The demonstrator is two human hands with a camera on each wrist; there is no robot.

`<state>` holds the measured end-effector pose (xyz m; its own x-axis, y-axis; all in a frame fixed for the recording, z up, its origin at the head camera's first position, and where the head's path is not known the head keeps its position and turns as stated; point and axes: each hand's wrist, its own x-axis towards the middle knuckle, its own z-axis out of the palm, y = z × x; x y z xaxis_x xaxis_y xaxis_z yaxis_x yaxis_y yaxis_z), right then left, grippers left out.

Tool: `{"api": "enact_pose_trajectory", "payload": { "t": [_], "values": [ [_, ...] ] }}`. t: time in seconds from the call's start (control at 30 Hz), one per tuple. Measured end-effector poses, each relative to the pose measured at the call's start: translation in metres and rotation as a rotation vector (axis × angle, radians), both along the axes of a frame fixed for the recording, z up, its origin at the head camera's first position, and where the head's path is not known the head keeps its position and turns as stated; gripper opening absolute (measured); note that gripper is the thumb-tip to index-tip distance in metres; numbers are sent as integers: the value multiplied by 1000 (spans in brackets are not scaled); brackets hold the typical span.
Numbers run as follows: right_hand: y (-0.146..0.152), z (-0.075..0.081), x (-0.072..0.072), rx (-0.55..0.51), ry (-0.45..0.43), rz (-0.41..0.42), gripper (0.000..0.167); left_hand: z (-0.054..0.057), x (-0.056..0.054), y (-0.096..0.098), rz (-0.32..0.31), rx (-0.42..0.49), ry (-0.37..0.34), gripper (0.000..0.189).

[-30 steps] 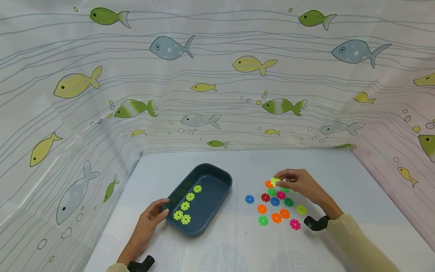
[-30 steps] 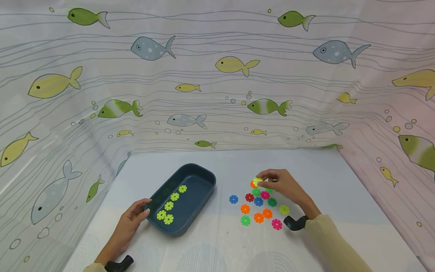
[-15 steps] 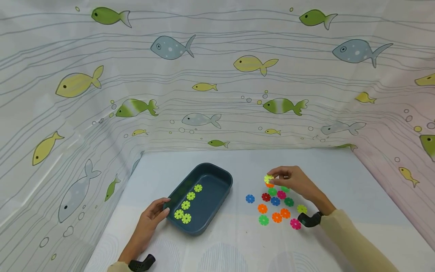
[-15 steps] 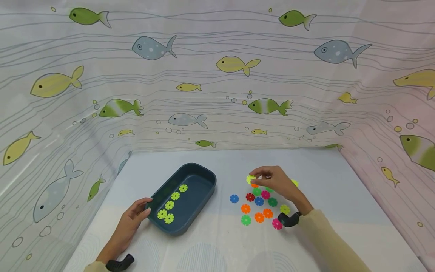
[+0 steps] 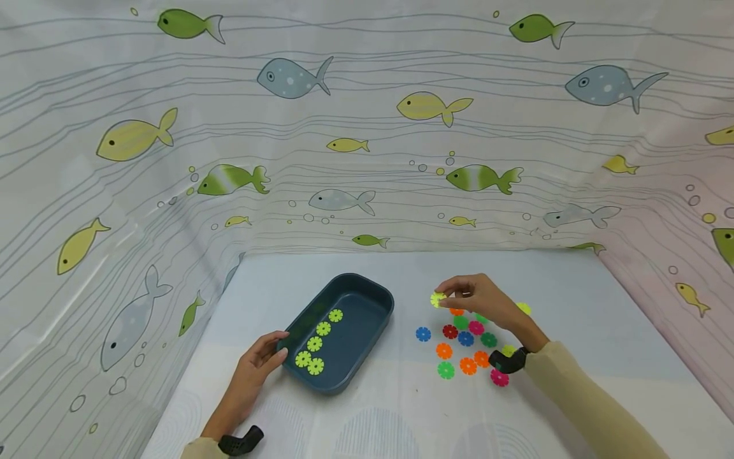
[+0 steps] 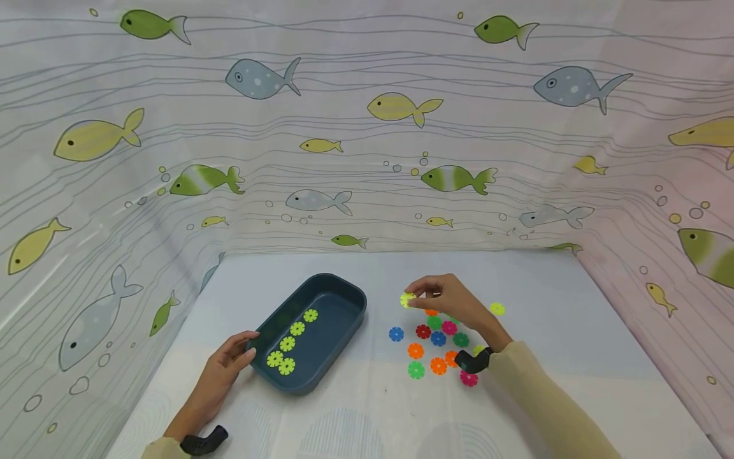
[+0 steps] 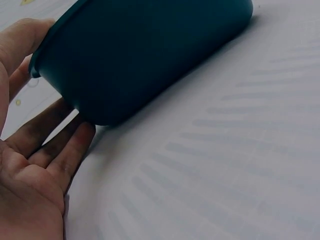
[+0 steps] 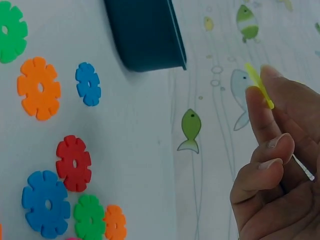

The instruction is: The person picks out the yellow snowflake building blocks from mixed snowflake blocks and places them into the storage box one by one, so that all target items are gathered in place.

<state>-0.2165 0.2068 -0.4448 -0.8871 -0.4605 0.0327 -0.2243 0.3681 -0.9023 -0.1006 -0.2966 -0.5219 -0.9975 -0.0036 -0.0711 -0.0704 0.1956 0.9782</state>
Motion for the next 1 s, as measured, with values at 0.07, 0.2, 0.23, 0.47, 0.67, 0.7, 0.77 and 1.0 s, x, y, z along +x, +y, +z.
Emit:
{"api": "enact_pose_trajectory", "payload": {
  "t": [0.07, 0.2, 0.23, 0.47, 0.67, 0.7, 0.77, 1.0],
  "values": [
    [-6, 2, -2, 4, 4, 16, 26, 0, 0, 0, -3, -1, 5, 49],
    [-19, 7, -5, 22, 10, 45, 25, 0, -1, 0, -7, 0, 9, 49],
    [-22, 8, -6, 25, 9, 53, 25, 0, -1, 0, -8, 0, 10, 50],
    [-41, 10, -13, 29, 9, 91, 24, 0, -1, 0, -5, 7, 9, 49],
    [-52, 9, -18, 11, 0, 140, 24, 0, -1, 0, 0, 6, -4, 50],
    [-55, 10, -18, 7, -3, 150, 24, 0, -1, 0, 0, 7, -6, 50],
    [-59, 10, -19, -5, -3, 169, 23, -1, -1, 0, 0, 6, -8, 51],
    [-78, 15, -22, -22, 1, 239, 20, -2, -2, -1, 3, -3, -15, 51]
  ]
}}
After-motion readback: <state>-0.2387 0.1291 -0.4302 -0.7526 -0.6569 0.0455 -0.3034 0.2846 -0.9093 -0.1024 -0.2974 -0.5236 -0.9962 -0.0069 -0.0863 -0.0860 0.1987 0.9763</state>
